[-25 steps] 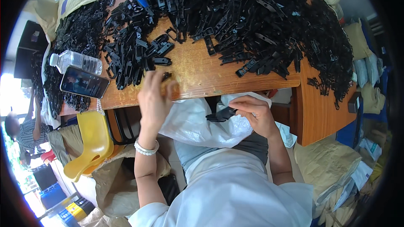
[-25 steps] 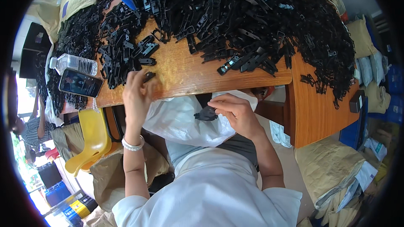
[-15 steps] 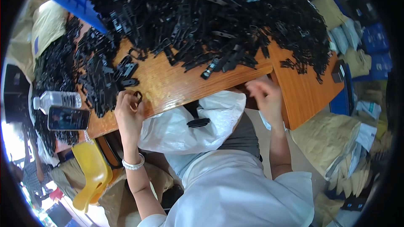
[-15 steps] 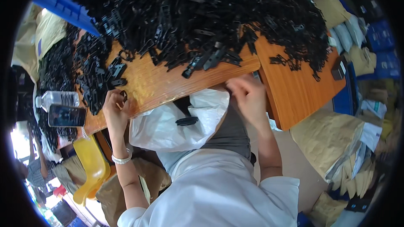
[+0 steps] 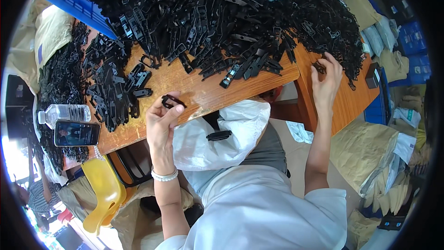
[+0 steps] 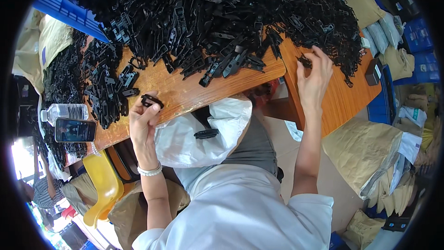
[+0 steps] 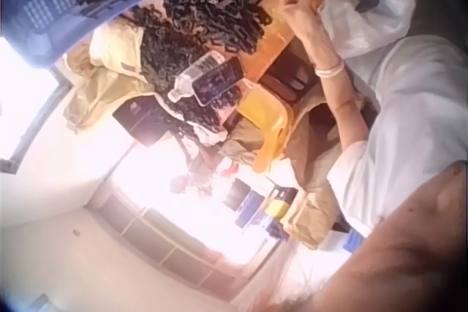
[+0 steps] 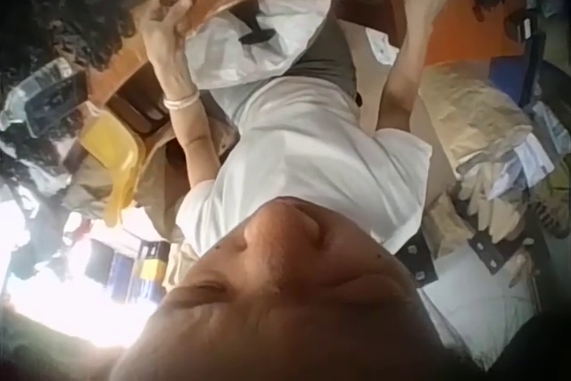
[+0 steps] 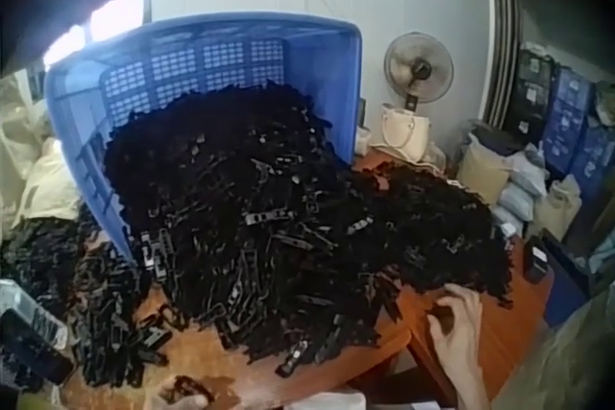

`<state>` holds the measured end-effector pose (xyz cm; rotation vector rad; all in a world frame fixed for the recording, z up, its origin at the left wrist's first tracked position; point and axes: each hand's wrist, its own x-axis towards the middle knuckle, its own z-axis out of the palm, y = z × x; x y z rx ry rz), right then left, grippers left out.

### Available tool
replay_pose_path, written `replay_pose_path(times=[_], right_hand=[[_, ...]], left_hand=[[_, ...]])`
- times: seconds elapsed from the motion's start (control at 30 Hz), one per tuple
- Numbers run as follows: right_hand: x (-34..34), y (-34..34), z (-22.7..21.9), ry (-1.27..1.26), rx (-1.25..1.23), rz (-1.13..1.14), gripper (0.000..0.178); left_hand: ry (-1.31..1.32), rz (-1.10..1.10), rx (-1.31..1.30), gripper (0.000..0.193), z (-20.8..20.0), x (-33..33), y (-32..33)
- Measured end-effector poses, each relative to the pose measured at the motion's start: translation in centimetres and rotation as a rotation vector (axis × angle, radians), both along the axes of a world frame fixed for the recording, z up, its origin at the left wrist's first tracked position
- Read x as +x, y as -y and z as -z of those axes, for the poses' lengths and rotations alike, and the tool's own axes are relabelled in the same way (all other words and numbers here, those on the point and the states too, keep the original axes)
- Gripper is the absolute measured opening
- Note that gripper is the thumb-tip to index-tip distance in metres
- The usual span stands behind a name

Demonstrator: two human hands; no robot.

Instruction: Assembling small black plastic components by hand at a workstation.

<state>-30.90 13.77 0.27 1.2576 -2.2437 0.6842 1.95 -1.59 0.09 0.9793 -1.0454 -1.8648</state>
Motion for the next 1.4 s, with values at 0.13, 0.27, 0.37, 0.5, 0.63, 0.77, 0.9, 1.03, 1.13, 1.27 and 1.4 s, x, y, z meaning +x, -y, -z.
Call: replay_pose_path(times=[0.13, 0.27, 0.37, 0.5, 0.63, 0.77, 0.9, 1.03, 1.13, 1.27, 1.4], right_hand=[[4.4, 1.8, -0.5, 0.592, -0.258, -0.198, 0.024], [10.7, 3.9, -1.6, 0.87, -0.192, -0.588, 0.022], [13.6, 5.2, -1.6, 0.795, -0.15, -0.865, 0.023], [15.9, 5.9, -1.9, 0.682, -0.161, -0.951, 0.021], [15.8, 6.2, -1.5, 0.658, -0.13, -0.942, 0.018], [16.2, 6.0, -1.6, 0.58, -0.14, -0.968, 0.021], [16.0, 5.7, -2.1, 0.642, -0.079, -1.008, 0.025], [15.7, 5.7, -1.6, 0.589, -0.138, -0.996, 0.025], [15.4, 5.0, -1.1, 0.636, -0.215, -0.935, 0.02], [15.2, 4.5, -0.1, 0.97, -0.349, -0.786, 0.013], [15.7, 4.4, 0.4, 1.214, -0.36, -0.727, 0.013]], left_hand=[[-0.063, 0.192, 0.051, 0.034, -0.4, -1.2, -1.3], [0.033, 0.295, -0.024, 0.026, -0.4, -1.7, -2.2], [0.208, 0.195, -0.295, 0.024, -0.6, -2.3, -2.8], [0.157, 0.14, -0.203, 0.037, -1.1, -2.1, -3.4], [0.024, 0.262, -0.198, 0.038, -1.2, -1.8, -3.5], [0.056, 0.3, -0.22, 0.034, -1.3, -1.5, -3.2], [0.173, 0.263, -0.499, 0.029, -0.5, -1.2, -3.0], [-0.252, 0.206, -0.03, 0.031, 0.5, -0.7, -3.1], [-0.112, 0.49, -0.16, 0.018, -1.2, -0.8, -1.7], [0.56, 0.087, -0.814, 0.017, -0.8, -1.4, 3.2], [0.813, -0.022, -1.108, 0.008, 0.9, -3.1, 7.0]])
